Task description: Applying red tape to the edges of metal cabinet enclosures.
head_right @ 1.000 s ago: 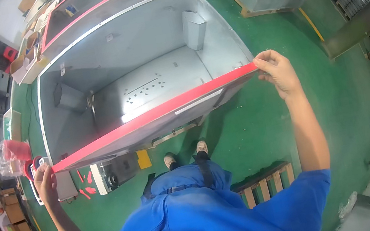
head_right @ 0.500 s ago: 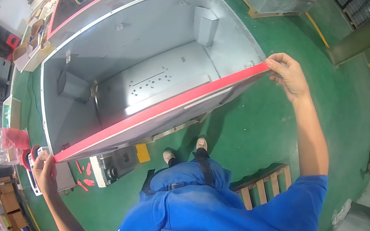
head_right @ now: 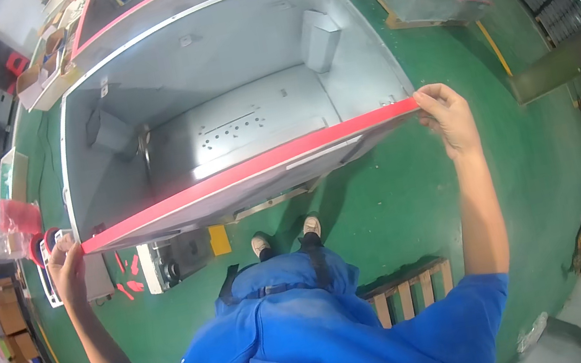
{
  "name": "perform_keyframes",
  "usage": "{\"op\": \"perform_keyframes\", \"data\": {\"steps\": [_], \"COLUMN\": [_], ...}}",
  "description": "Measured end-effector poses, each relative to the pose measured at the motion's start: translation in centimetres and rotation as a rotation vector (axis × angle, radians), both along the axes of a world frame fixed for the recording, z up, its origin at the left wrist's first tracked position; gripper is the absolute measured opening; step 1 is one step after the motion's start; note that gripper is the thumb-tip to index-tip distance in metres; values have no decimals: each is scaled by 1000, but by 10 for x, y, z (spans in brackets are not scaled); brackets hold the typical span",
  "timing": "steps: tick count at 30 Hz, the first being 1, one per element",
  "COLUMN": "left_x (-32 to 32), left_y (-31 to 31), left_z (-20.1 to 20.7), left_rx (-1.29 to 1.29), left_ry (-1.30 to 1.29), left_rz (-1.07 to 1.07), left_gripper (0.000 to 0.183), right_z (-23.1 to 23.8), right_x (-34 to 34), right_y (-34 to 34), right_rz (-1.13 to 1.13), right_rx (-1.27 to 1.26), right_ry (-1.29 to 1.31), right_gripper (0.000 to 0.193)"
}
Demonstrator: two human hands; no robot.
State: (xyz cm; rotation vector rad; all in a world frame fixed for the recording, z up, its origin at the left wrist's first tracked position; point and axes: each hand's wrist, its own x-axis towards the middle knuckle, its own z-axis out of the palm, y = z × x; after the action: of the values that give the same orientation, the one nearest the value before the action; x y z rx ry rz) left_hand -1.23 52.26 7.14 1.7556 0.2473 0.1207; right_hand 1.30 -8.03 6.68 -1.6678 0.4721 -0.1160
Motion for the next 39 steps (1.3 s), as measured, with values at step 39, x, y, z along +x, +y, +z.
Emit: {"op": "perform_keyframes", "data": {"steps": [39], "left_x": [-1], "left_y": [-7], "left_z": [4], "left_rx": [-98], "left_ry": [32], "left_rz": [82], "left_gripper": [9], "right_z": [-18], "right_x": [-20], "right_y": [163], "right_rz": [393], "right_rx": [-1185], "right_ry": [-839], "right_gripper": [47]}}
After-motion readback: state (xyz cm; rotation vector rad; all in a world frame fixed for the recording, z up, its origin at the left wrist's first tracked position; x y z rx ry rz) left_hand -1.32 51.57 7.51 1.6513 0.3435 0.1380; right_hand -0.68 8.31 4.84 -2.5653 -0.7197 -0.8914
